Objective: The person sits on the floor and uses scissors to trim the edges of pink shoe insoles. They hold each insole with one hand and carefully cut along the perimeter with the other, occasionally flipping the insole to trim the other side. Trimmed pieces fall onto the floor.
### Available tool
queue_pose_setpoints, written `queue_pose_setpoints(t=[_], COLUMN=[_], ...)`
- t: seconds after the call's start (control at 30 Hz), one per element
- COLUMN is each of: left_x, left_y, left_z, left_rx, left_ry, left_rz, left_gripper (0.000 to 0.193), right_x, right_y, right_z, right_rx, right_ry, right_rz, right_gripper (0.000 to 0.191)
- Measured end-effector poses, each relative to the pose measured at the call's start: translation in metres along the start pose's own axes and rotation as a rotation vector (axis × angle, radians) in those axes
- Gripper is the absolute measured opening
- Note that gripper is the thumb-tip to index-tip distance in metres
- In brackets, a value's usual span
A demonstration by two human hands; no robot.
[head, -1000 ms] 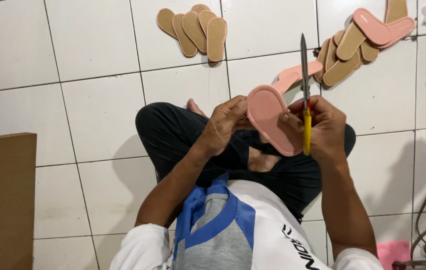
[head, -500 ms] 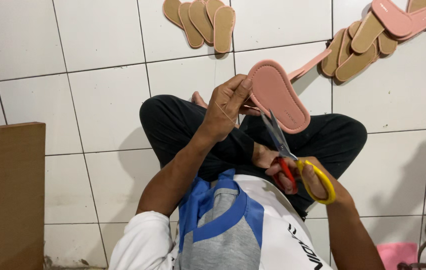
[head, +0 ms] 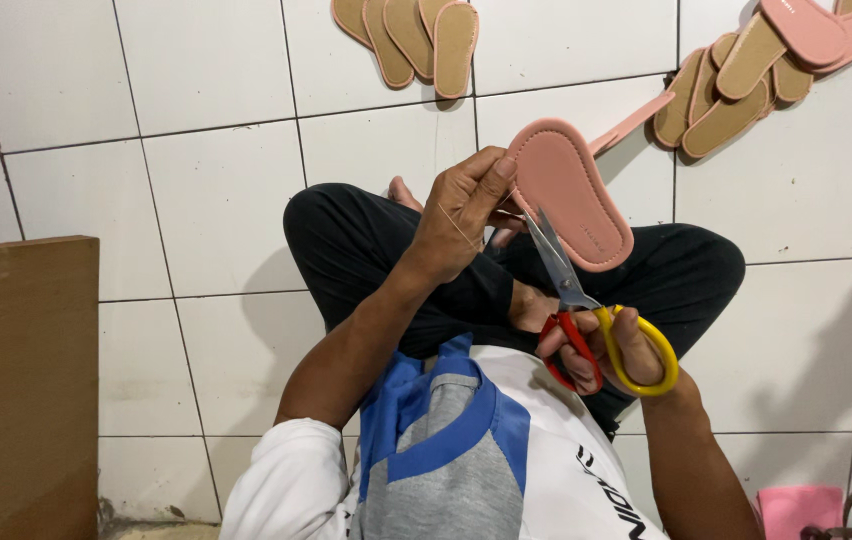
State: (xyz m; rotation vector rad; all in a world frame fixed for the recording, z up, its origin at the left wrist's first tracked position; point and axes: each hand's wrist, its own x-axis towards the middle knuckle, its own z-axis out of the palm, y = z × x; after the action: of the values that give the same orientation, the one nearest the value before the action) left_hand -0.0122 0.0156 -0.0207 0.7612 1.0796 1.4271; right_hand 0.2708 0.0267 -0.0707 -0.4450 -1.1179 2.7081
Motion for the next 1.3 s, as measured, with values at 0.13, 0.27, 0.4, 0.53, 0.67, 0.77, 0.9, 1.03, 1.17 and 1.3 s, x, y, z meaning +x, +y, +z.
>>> queue_pose_setpoints(t=[0.13,0.27,0.4,0.53,0.67,0.77,0.9,1.03,1.17,1.3], left_x=[-0.001,-0.003,-0.004,-0.003,-0.004,-0.005,-0.007,-0.009,-0.008,-0.006], left_y=[-0.001,-0.001,0.0,0.001,0.001,0.001,0.001,-0.001,-0.002,-0.001], left_z=[0.0,0.001,0.004,0.006,0.007,0.009,0.012,0.013,0.01,0.008], left_rx=[-0.02,-0.03,-0.006,-0.069,-0.131,-0.122,-0.072,-0.051,-0.083,-0.098], left_ry=[0.0,0.003,-0.004,0.029,0.032,0.029,0.037,0.027,0.037,0.059], left_rz=[-0.021,0.015,0.024,0.019,0.007,0.012,0.008,0.018,-0.002,0.004], left_gripper=[0.04,0.039,0.038,0.037,0.037,0.037,0.037,0.038,0.037,0.038], right_x=[0.001,0.001,0.001,0.001,0.003,0.008,0.011,0.009,-0.002,-0.012], right_y=[0.002,0.004,0.009,0.009,-0.002,-0.008,-0.007,0.006,0.016,-0.006], right_z=[-0.002,-0.004,-0.001,0.003,0.002,0.005,0.003,-0.009,-0.018,-0.012], right_rx=[0.095,0.09,0.074,-0.083,-0.1,-0.006,0.061,0.118,0.059,-0.247], right_ry=[0.001,-0.015,-0.004,0.16,0.095,0.01,-0.016,-0.031,0.035,0.45], right_rz=[0.003,0.005,-0.035,-0.039,-0.01,0.045,0.061,0.063,0.001,-0.326], right_gripper=[0.103,0.103,0.103,0.1,0.101,0.103,0.105,0.103,0.092,0.059])
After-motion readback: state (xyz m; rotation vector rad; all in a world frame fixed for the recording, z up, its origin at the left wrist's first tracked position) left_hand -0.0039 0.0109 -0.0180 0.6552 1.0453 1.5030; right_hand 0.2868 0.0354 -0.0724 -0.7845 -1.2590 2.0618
